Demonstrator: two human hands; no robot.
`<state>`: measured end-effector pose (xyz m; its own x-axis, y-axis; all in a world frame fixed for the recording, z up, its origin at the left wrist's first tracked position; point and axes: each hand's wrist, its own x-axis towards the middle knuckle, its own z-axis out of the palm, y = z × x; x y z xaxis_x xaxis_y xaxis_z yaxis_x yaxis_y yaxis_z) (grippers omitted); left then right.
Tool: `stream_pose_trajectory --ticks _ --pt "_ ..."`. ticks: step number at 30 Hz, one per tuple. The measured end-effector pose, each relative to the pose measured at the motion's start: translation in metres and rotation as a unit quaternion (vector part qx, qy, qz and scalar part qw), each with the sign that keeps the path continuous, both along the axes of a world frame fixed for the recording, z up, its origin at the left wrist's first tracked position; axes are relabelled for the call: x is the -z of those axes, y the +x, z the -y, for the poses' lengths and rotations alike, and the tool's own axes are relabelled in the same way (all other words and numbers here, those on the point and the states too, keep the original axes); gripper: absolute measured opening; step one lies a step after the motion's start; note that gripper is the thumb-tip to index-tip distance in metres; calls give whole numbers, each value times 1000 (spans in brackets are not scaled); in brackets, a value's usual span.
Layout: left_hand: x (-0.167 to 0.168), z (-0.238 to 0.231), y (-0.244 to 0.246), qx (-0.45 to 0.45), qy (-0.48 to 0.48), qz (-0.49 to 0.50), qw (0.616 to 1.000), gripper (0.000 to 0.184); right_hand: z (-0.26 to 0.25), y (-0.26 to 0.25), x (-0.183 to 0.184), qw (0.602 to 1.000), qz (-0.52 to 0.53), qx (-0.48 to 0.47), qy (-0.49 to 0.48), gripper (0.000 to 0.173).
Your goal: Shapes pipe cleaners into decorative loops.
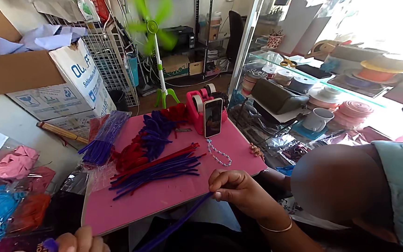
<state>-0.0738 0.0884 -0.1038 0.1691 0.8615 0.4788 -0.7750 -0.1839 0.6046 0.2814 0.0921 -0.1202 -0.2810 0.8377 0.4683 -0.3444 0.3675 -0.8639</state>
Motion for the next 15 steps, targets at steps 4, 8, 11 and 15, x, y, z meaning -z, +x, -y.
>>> stream_pose_trajectory --ticks 4,8,11,15 --pt "3 7 25 -73 25 -275 958 25 2 -25 -1 999 -40 11 -24 16" --pt "17 12 70 -126 54 -367 920 17 8 -60 2 997 13 72 22 24" --pt "28 11 85 -117 55 -345 930 13 13 -73 11 999 7 50 21 21" --pt "33 9 86 -85 76 -337 935 15 15 -76 19 999 1 38 35 15"
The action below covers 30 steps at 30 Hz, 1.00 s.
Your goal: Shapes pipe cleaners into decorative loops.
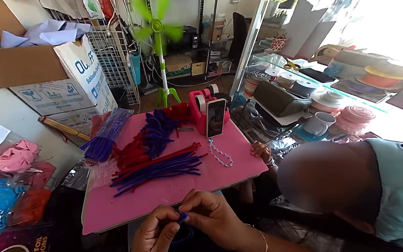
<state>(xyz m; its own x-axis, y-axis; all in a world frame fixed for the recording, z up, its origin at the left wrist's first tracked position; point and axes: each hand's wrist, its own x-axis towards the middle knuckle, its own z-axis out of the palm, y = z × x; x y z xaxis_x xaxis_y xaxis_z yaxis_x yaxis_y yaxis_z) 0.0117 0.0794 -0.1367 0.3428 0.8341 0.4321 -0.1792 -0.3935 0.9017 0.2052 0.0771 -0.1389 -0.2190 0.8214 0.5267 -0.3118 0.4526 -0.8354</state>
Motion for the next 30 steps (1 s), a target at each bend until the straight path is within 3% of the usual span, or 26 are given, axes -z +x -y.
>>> stream_pose_trajectory --ticks 6,11,15,30 --pt "-2 3 2 5 -36 -11 999 15 -3 -1 2 996 43 39 64 9" --pt "1 4 4 -30 -50 -8 998 11 -3 1 1 996 44 71 28 11" --pt "4 2 5 -23 -57 14 998 9 0 -1 -2 996 43 77 -19 23" --pt "2 3 7 -1 -92 38 995 6 -1 -3 0 998 29 61 18 14"
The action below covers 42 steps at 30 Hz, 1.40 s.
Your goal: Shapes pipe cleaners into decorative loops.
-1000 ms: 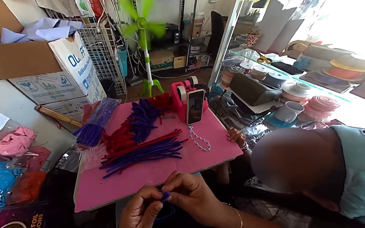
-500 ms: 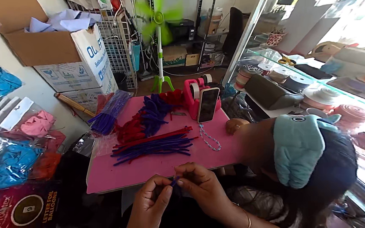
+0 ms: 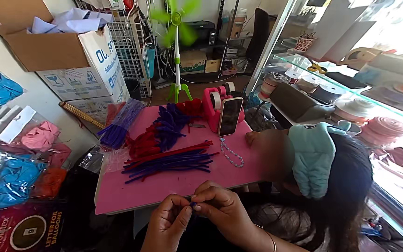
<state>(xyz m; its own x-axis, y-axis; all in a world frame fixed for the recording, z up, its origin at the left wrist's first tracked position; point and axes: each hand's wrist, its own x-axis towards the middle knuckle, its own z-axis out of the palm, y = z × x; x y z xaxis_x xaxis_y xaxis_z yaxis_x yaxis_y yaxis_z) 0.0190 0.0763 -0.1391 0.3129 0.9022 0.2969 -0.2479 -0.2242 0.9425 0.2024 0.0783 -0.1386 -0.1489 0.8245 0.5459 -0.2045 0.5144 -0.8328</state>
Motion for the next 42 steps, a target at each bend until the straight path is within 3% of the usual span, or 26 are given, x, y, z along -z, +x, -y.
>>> stream_pose_trajectory --ticks 11,18,22,28,35,42 --pt "-1 1 -5 54 -24 0 998 6 0 6 -3 996 57 -38 55 7" --pt "0 -4 -10 167 54 -58 983 37 3 6 -6 984 155 34 75 10" --pt "0 -1 -11 197 50 -66 977 40 8 8 -8 983 171 -26 57 15" --pt "4 -4 -14 188 61 -97 975 38 5 13 -11 990 64 -68 106 9" --pt "5 -6 -17 238 52 -79 967 35 14 32 -40 989 -47 -52 133 12" --pt "2 -6 -18 264 42 -68 961 36 20 38 -48 986 -85 -73 127 12"
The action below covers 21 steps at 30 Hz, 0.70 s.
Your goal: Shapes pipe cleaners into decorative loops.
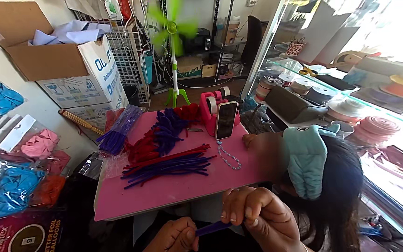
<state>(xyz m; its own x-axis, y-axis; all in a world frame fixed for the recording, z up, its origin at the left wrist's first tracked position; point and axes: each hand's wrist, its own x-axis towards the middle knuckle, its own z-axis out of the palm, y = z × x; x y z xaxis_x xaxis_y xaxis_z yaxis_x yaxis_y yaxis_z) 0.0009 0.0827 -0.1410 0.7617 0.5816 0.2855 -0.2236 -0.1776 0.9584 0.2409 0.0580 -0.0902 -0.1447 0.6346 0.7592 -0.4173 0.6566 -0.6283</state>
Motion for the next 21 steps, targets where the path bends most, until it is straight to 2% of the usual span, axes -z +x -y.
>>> stream_pose_trajectory --ticks 7,15,21 --pt "2 -1 -1 -13 -12 25 1000 37 1 1 -2 1000 -16 -14 -4 13" --pt "8 -4 -3 -4 -100 44 994 29 3 2 -4 1000 -14 -24 1 12" --pt "10 -5 -2 -43 -29 27 998 40 1 1 -8 1000 -19 6 7 13"
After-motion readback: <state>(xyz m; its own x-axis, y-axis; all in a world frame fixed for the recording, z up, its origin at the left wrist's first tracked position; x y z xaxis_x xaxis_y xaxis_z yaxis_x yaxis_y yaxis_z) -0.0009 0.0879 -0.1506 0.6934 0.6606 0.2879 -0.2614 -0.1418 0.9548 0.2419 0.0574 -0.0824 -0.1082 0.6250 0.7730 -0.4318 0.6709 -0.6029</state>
